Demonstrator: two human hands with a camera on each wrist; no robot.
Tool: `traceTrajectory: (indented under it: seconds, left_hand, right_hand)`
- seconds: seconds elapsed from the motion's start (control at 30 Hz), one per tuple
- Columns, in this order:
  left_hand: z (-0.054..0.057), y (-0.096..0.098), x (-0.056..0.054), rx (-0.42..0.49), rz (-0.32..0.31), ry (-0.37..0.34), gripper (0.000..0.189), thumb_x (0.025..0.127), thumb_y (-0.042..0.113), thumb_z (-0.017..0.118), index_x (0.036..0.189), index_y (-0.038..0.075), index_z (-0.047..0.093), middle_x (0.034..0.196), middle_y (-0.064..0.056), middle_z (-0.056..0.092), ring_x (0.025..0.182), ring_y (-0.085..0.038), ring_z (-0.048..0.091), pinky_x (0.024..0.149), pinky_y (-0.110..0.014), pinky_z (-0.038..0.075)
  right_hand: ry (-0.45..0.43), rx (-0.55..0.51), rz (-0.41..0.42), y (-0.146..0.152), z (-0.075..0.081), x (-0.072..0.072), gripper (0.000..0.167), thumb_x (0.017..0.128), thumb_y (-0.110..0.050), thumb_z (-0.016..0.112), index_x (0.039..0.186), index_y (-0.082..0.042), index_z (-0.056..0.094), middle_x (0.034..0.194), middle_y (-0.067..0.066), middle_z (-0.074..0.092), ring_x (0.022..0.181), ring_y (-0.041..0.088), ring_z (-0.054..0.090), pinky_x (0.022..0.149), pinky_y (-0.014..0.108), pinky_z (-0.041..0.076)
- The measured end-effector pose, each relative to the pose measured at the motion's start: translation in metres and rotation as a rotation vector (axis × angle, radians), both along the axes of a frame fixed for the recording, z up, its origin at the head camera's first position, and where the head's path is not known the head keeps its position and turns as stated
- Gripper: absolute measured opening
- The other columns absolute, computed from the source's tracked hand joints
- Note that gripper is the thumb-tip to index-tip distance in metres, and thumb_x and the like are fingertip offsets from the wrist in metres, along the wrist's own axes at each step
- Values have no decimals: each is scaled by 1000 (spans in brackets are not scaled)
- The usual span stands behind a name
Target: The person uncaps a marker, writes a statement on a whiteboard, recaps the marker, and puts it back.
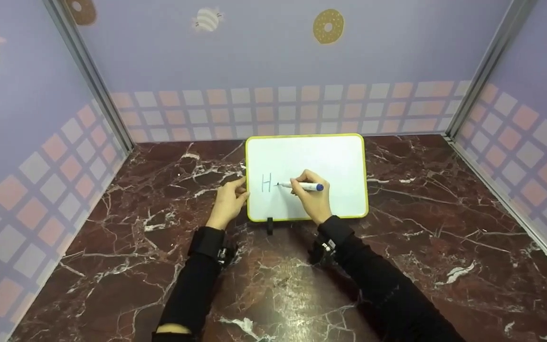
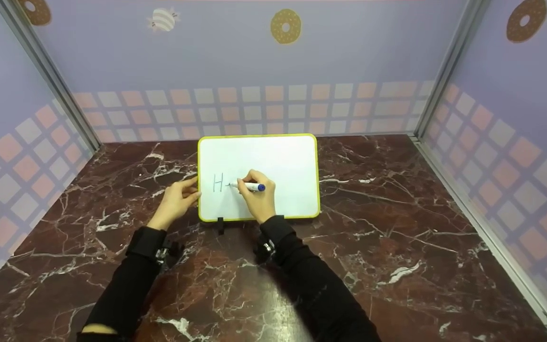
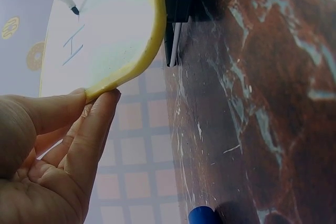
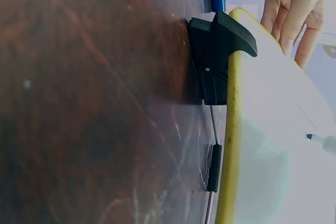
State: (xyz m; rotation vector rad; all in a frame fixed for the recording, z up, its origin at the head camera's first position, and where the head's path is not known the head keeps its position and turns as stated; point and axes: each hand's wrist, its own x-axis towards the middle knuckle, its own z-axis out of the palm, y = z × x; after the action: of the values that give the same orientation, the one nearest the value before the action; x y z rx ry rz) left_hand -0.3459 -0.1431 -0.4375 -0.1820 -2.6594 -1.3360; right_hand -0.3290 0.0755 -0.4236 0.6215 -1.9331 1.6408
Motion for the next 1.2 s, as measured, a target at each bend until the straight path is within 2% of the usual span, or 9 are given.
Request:
traceTrajectory:
  seconds: [0.23,0.47,0.83,1.1,1.2]
  left_hand:
    - [0,0,-1,-17,9,-4,48,96,0,60,143,0,50,113,-25,69,96,-33,71,79,-35,63]
    - [-2,0,-1,5,7,-21,49,96,-2,59,144,0,49,114,-25,68,98,-33,70,81,-35,63]
    - [-1,0,-2,14,-1,-21,49,97,-1,59,144,0,48,115,-25,68,99,-33,70,82,-35,63]
    - [0,0,-1,21,-10,-35,51,96,0,60,145,1,47,116,-25,67,101,-33,70,82,-34,62]
    - [0,0,-1,34,-9,-33,51,96,-1,60,145,0,47,116,-25,67,102,-34,70,83,-34,62]
  right_hand:
    - [-24,0,2,-5,1,-3,14,91,5,64,80,12,61,79,30,67,70,40,68,66,17,56]
    - [-52,17,50,-5,0,3,16,91,7,63,77,14,61,74,33,66,67,43,66,60,14,51]
    - [-37,2,15,6,0,5,17,90,9,63,74,15,58,71,33,64,62,41,64,58,14,49]
    - [9,-43,-46,13,5,-3,12,90,7,65,79,12,62,75,29,67,64,27,68,59,14,51]
    - [13,-46,-45,13,6,-7,10,90,6,66,82,13,64,79,28,68,68,32,69,64,16,55]
